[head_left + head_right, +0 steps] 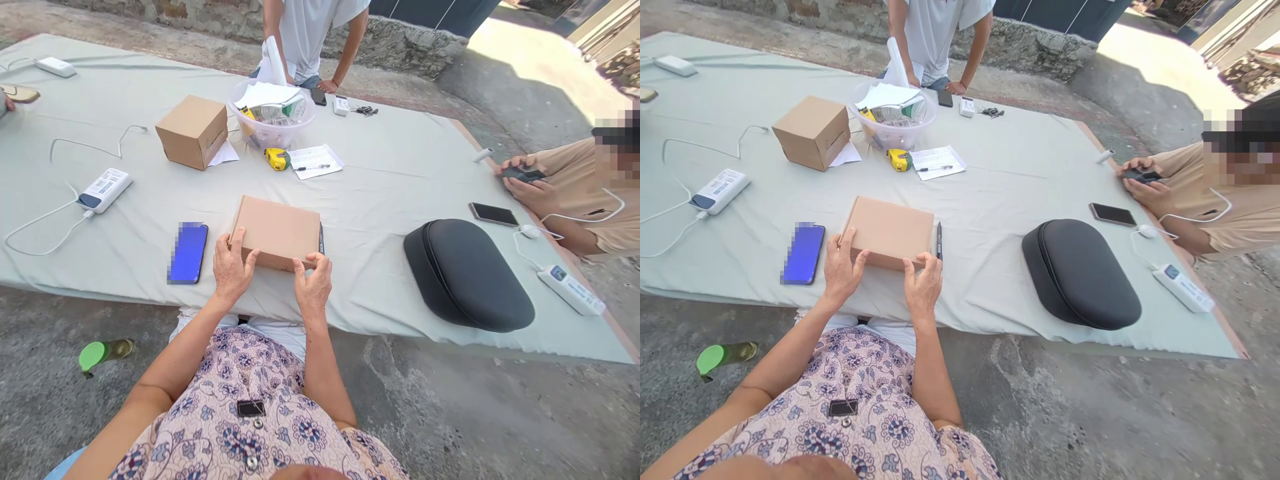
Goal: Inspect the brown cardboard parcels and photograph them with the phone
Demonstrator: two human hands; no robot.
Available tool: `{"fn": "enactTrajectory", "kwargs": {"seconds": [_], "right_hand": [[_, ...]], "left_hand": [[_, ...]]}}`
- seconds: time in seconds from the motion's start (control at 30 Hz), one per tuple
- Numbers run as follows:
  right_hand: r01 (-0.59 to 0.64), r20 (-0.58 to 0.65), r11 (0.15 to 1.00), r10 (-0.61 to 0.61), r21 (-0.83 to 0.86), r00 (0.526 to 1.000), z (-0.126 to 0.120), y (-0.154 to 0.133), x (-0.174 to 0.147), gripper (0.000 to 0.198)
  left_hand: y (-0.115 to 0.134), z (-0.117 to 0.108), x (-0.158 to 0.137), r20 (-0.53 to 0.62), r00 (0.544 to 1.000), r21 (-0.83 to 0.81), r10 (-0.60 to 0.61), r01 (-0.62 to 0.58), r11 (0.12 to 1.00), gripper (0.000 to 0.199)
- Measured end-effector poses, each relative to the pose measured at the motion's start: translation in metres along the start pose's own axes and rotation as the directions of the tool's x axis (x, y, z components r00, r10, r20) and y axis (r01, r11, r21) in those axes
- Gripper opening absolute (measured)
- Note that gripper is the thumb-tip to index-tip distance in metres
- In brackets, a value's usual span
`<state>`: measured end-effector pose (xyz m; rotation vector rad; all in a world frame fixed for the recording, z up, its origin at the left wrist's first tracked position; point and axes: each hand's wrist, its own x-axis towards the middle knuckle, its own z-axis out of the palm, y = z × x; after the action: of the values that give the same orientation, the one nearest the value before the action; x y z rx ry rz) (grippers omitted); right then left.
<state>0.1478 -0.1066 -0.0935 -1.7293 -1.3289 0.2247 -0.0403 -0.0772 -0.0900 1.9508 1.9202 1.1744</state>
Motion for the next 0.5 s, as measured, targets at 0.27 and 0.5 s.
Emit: {"fn": "enactTrajectory", "kwargs": {"seconds": [0.27, 0.5], "right_hand": [[-0.118, -0.001, 0.961, 0.122, 0.250, 0.992, -0.0091, 0.0060, -0.0009, 0.036], [-0.228, 0.058, 0.937, 0.220, 0.265, 0.974, -0.0085, 0.0112, 0.0020, 0.046]], "left_hand": [[-0.0085, -0.0056, 0.0051, -0.002, 1.000, -0.131, 0.007, -0.007, 0.991, 0.058], [-0.0079, -0.0042, 0.0038, -0.039, 0.999, -0.153, 0.022, -0.028, 0.988, 0.048]]}}
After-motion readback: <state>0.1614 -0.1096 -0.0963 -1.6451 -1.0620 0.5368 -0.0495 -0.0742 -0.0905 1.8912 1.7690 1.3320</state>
